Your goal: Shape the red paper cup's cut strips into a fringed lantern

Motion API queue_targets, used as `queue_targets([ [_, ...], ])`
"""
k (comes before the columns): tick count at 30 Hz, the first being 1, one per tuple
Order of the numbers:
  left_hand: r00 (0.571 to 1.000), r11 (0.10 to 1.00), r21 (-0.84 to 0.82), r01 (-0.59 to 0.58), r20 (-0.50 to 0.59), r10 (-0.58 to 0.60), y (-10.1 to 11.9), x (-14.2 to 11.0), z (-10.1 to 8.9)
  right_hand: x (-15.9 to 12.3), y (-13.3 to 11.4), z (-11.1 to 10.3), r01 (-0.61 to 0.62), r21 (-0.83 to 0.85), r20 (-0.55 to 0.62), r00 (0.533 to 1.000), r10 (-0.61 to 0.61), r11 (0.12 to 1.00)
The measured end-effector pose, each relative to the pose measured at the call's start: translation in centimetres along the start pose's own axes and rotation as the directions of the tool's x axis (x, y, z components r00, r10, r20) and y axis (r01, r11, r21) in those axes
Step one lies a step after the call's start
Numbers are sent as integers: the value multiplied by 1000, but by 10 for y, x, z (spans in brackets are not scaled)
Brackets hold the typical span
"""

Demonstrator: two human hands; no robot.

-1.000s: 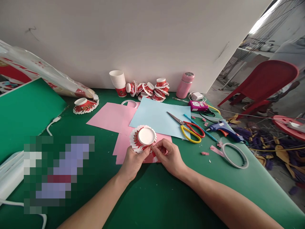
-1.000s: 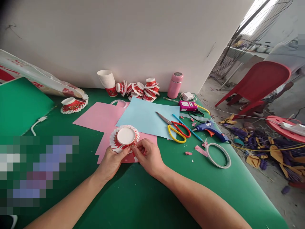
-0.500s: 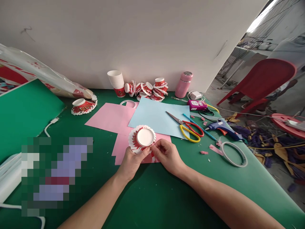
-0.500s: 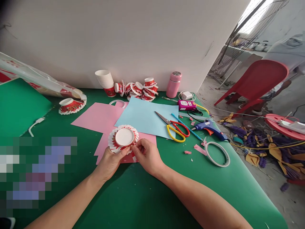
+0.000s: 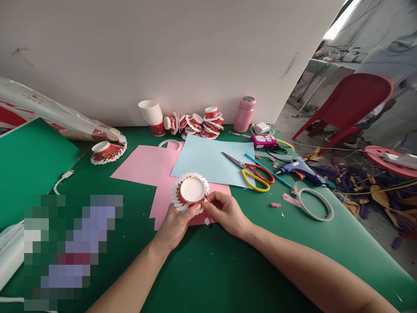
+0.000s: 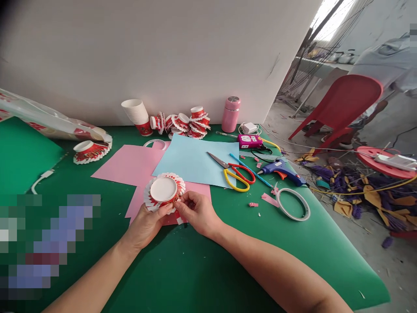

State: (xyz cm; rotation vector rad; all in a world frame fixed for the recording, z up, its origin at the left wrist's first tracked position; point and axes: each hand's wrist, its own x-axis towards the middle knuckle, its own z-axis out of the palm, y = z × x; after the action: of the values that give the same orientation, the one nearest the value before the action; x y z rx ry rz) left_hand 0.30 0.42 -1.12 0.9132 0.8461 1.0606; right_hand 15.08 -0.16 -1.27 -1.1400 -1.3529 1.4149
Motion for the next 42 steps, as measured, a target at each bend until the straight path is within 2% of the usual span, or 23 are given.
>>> queue_targets([
  [5,1000,1000,-11,4,9,-4,2,-1,1,1,5,1,3,108,17,1000,-5,994],
  [9,999,999,-15,49,11,-49,3,0,2,0,4,1,-5,125,1,1000,5,992],
  [13,996,995,-42,92,-9,-92,5,0,3,0,0,2,2,143,-50,999,6,990],
  [18,988,988,-28,153,17,-152,5,-2,4,2,0,1,42,171,-114,993,-22,984],
  [21,990,990,19,143,10,-143,3,-4,5,2,-1,1,60,163,-143,989,-37,985],
  [23,993,992,34,120,10,-120,1,-4,6,1,-2,1,66,180,-123,991,-44,982],
  [26,996,996,20,87,17,-87,-2,-3,7,-1,-2,2,73,217,-85,995,-56,973],
  [29,997,997,-7,71,33,-71,-3,-2,7,0,1,2,66,215,-99,994,-45,974],
  [37,996,996,-36,80,39,-78,-5,-2,5,1,1,2,46,230,-96,995,-25,972],
  [42,991,990,-47,133,42,-131,-1,-2,5,0,-2,1,29,205,-99,995,-8,978],
])
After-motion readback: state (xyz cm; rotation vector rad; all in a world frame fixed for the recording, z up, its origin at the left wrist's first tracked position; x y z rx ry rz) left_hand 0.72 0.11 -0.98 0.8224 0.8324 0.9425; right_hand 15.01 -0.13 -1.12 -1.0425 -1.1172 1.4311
